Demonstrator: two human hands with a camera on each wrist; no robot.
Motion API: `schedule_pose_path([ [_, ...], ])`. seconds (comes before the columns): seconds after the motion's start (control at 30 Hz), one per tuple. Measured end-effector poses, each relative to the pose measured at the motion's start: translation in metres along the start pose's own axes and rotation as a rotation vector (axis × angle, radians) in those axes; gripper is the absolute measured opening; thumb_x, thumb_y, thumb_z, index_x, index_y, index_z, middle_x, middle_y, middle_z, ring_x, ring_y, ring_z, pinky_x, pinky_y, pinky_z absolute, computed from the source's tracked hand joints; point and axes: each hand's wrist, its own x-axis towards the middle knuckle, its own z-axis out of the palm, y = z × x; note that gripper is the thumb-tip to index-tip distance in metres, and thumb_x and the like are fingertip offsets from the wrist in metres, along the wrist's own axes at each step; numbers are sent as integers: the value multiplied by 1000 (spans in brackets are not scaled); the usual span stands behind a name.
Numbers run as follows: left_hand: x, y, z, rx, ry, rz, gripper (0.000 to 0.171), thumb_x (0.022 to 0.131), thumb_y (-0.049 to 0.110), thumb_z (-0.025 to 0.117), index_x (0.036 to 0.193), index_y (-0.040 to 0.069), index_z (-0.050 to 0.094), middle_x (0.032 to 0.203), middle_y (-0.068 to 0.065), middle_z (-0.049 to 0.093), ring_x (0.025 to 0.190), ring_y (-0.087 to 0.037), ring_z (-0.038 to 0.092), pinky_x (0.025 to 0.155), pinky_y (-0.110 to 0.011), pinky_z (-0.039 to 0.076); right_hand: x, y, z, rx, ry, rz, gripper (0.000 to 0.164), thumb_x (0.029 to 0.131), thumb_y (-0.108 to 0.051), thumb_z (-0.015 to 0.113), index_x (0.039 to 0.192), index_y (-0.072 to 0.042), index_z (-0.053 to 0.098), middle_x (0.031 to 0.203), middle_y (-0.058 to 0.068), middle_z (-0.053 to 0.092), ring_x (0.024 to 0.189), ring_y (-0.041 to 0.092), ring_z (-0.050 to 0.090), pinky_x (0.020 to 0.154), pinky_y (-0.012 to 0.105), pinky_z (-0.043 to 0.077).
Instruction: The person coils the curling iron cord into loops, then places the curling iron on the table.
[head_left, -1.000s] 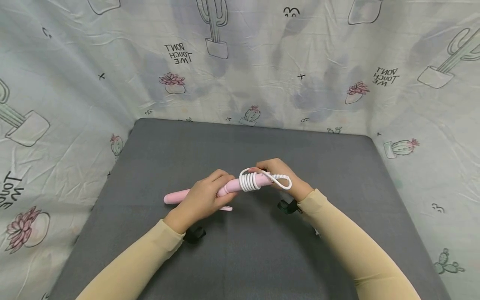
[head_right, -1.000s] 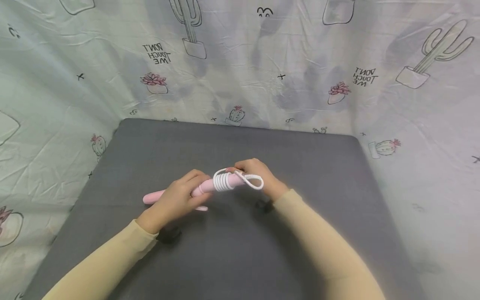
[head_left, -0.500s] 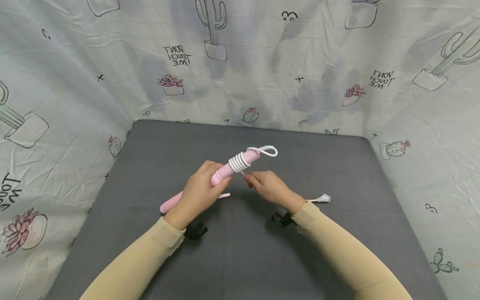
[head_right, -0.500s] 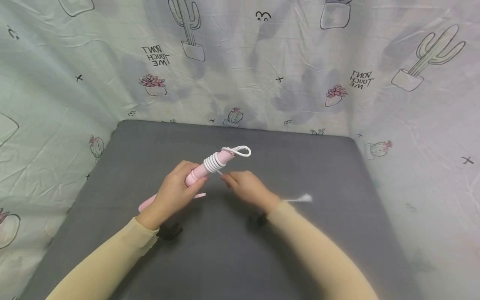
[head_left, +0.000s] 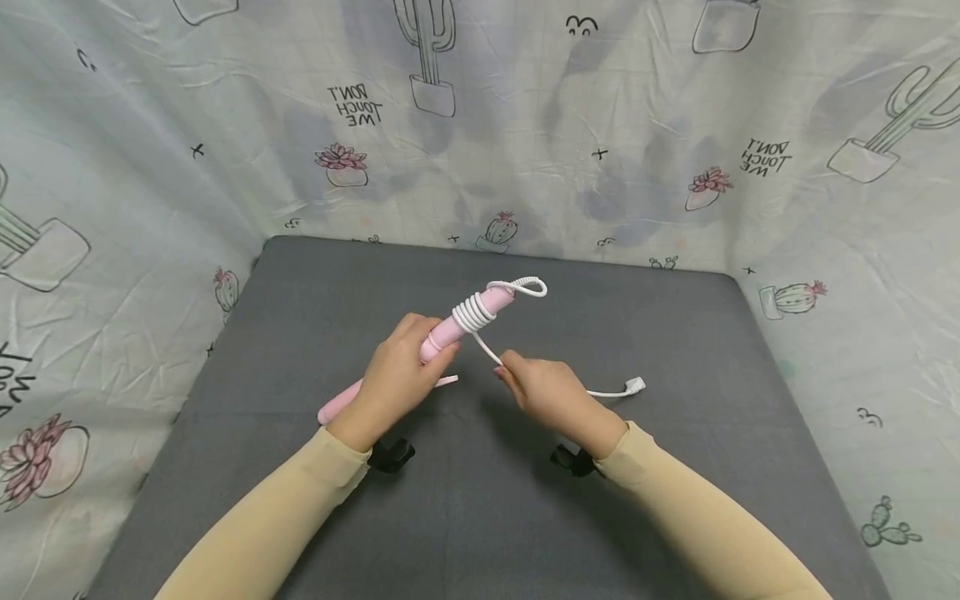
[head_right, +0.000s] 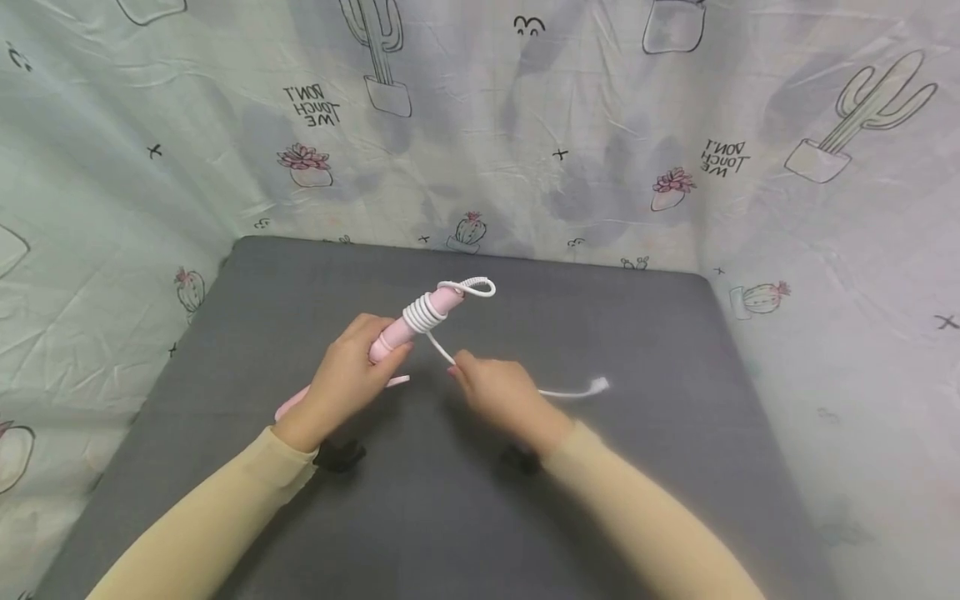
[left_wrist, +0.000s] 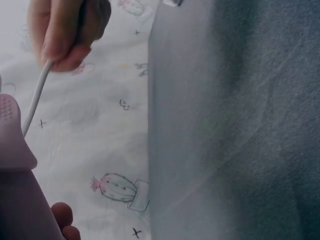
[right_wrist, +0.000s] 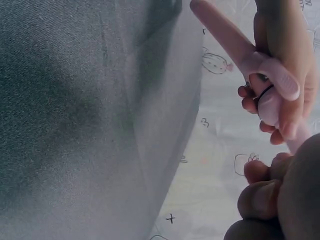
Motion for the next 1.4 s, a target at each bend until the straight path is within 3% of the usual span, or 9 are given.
schedule_pose_path([
  [0.27,1,-8,1,25,-66,-93,31,89,35,68,110,13,65,102,1,57,74,-16,56,64,-36,46,-12,-2,-10,-70,41,18,20,97,-27,60,83,-17,50,53,-12,31,44,7,33,41,28,29],
  [0.5,4,-14,-4,10,-31,-113,30,89,33,69,110,12,66,98,0,57,71,-18,54,62,-37,45,-20,0,-25,0,68,9,7,95,-23,63,91,-17,61,57,-14,37,48,5,34,44,26,31],
  [0.67,7,-10,-5,19,-63,-131,31,89,35,68,111,13,65,100,0,57,74,-19,55,65,-38,45,-20,-2,-31,-32,176,-120,8,92,-19,65,87,-15,61,59,-13,38,48,4,33,42,24,29],
  [0.87,6,-3,-2,126,-225,-163,36,91,37,66,117,13,64,106,-2,58,76,-20,56,67,-40,47,-11,-10,-46,-61,258,-299,5,87,-13,67,84,-12,63,61,-9,43,50,5,36,44,24,32],
  [1.13,-2,5,3,257,-386,-31,34,88,32,70,115,13,66,99,-3,59,66,-20,57,60,-41,49,8,-13,-69,-126,292,-372,17,84,-25,77,81,-13,65,66,-4,46,53,10,39,46,25,34],
  [1.4,-10,11,6,240,-567,167,29,87,30,70,113,17,67,93,6,55,65,-7,50,59,-27,45,17,2,-77,-37,287,-342,28,71,-36,85,72,-15,66,63,-8,44,52,6,39,46,22,33],
])
